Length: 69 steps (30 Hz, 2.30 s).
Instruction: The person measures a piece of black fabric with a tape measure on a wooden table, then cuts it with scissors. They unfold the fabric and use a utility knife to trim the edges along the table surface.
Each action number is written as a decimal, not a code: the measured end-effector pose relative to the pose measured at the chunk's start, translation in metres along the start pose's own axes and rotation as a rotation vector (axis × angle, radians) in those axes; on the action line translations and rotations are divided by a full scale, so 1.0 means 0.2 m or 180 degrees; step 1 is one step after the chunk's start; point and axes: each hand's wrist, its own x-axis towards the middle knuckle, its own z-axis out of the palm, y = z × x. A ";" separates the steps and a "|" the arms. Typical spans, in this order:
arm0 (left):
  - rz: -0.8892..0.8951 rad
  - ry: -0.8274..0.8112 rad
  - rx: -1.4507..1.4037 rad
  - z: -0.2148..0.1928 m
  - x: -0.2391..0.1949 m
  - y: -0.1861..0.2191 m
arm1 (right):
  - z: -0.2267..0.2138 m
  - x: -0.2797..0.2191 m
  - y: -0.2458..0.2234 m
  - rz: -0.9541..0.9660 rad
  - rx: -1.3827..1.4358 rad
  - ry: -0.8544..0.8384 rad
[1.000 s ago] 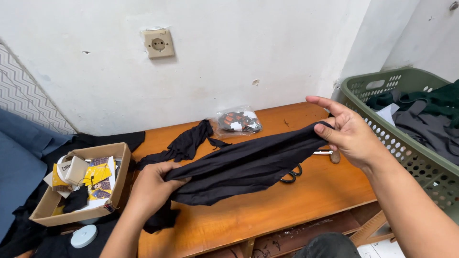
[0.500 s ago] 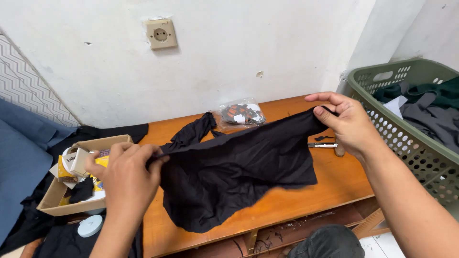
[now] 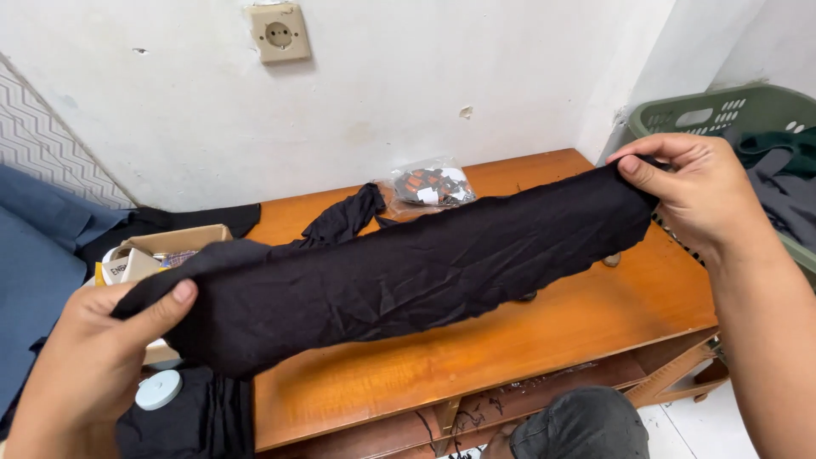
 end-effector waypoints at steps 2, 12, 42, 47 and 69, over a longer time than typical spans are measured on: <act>0.0015 0.0217 -0.0456 0.03 0.05 -0.01 | 0.04 0.04 0.02 0.0092 -0.0390 0.0019; -0.0641 0.0246 -0.0648 0.01 0.41 -0.19 | 0.26 0.23 0.28 0.0727 0.0090 -0.0166; 0.2430 -0.0456 0.3669 -0.21 -0.24 -1.02 | 0.10 -0.46 0.73 -0.0611 -0.1477 -0.1193; 0.2239 -0.0386 0.2528 -0.13 -0.28 -0.79 | 0.05 -0.41 0.79 -0.0682 -0.1463 -0.1246; 0.1105 -0.0918 0.3982 0.35 0.05 -0.88 | 0.29 -0.06 0.83 -0.0424 -0.2884 -0.1531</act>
